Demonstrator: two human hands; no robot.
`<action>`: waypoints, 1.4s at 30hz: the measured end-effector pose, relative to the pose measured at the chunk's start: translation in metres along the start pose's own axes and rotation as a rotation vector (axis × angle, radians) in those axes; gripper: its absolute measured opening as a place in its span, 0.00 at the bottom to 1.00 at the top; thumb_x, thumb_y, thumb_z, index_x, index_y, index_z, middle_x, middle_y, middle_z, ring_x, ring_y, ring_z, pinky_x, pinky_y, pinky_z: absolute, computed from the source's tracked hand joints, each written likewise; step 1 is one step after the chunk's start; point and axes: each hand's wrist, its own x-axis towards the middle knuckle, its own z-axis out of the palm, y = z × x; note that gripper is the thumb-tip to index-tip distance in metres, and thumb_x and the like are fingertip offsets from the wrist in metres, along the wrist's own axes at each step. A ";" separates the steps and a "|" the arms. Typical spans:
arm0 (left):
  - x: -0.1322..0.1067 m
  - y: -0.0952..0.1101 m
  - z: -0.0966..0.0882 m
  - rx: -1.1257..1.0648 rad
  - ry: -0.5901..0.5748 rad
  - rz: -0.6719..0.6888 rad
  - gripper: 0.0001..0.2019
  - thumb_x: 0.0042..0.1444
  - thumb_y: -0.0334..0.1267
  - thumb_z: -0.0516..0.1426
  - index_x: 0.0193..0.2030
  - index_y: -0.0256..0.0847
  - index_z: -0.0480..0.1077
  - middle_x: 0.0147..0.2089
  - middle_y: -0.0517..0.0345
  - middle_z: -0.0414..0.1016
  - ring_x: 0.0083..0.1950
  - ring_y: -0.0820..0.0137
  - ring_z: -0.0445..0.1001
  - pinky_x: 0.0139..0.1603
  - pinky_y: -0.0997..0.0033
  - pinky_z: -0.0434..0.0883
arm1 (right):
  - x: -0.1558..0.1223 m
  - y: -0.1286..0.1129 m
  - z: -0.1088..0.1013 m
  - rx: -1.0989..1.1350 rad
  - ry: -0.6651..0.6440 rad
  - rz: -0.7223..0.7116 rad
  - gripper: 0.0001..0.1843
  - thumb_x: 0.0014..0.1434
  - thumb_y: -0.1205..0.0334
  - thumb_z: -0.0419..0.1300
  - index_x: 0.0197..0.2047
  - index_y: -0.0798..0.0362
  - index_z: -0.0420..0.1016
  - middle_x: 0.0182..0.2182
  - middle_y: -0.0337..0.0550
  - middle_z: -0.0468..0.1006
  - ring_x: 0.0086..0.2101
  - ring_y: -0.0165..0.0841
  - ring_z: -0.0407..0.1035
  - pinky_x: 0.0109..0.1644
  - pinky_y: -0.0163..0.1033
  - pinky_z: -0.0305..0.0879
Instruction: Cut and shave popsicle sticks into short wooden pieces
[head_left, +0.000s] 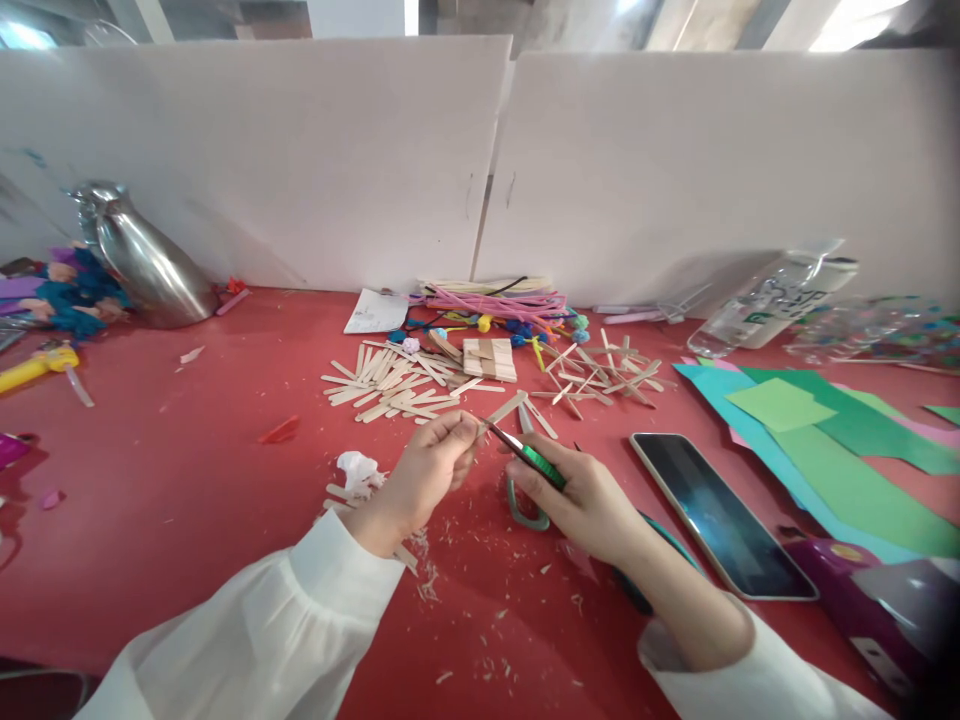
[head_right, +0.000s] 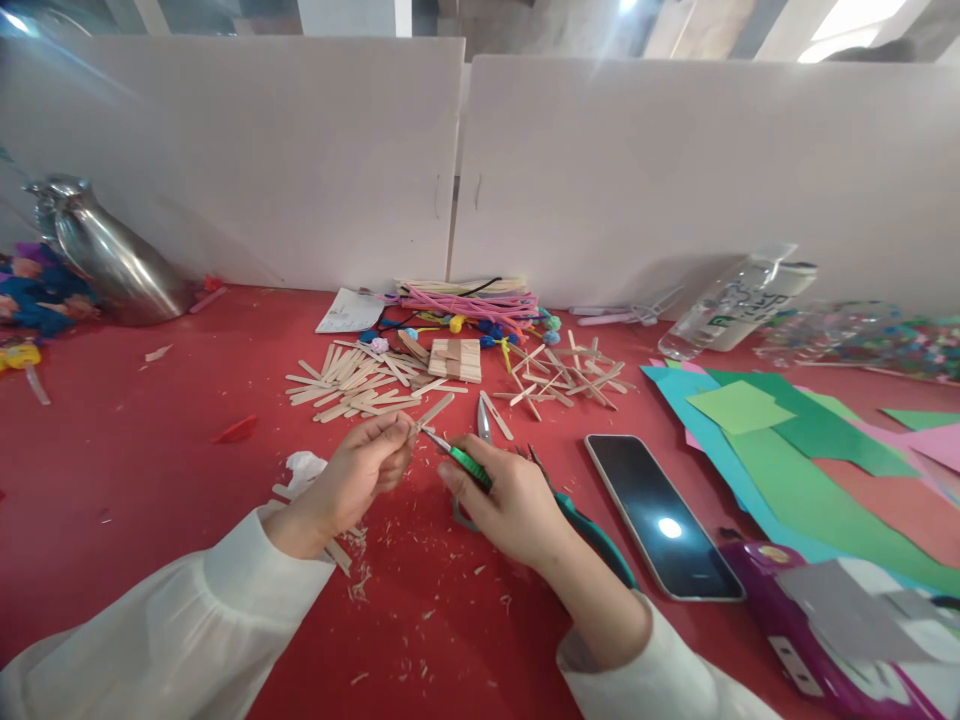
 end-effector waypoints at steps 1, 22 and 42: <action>0.000 0.000 0.000 0.016 -0.006 0.013 0.18 0.54 0.47 0.54 0.23 0.40 0.51 0.18 0.71 0.43 0.18 0.81 0.40 0.18 0.79 0.42 | -0.001 -0.001 -0.003 0.027 -0.017 0.007 0.18 0.61 0.47 0.46 0.38 0.52 0.67 0.18 0.33 0.66 0.18 0.27 0.59 0.23 0.31 0.56; -0.006 0.009 -0.004 0.443 -0.039 0.204 0.16 0.59 0.48 0.48 0.25 0.40 0.58 0.22 0.67 0.50 0.23 0.77 0.47 0.24 0.74 0.49 | 0.000 0.006 -0.014 0.578 -0.244 0.111 0.21 0.58 0.44 0.51 0.34 0.55 0.68 0.20 0.34 0.63 0.20 0.25 0.57 0.22 0.31 0.53; -0.002 0.000 0.000 -0.041 -0.071 -0.002 0.17 0.54 0.46 0.54 0.23 0.40 0.53 0.18 0.71 0.45 0.17 0.82 0.41 0.17 0.79 0.41 | 0.003 0.005 -0.008 0.566 -0.204 0.085 0.22 0.59 0.42 0.47 0.32 0.54 0.65 0.16 0.30 0.58 0.15 0.24 0.51 0.19 0.31 0.50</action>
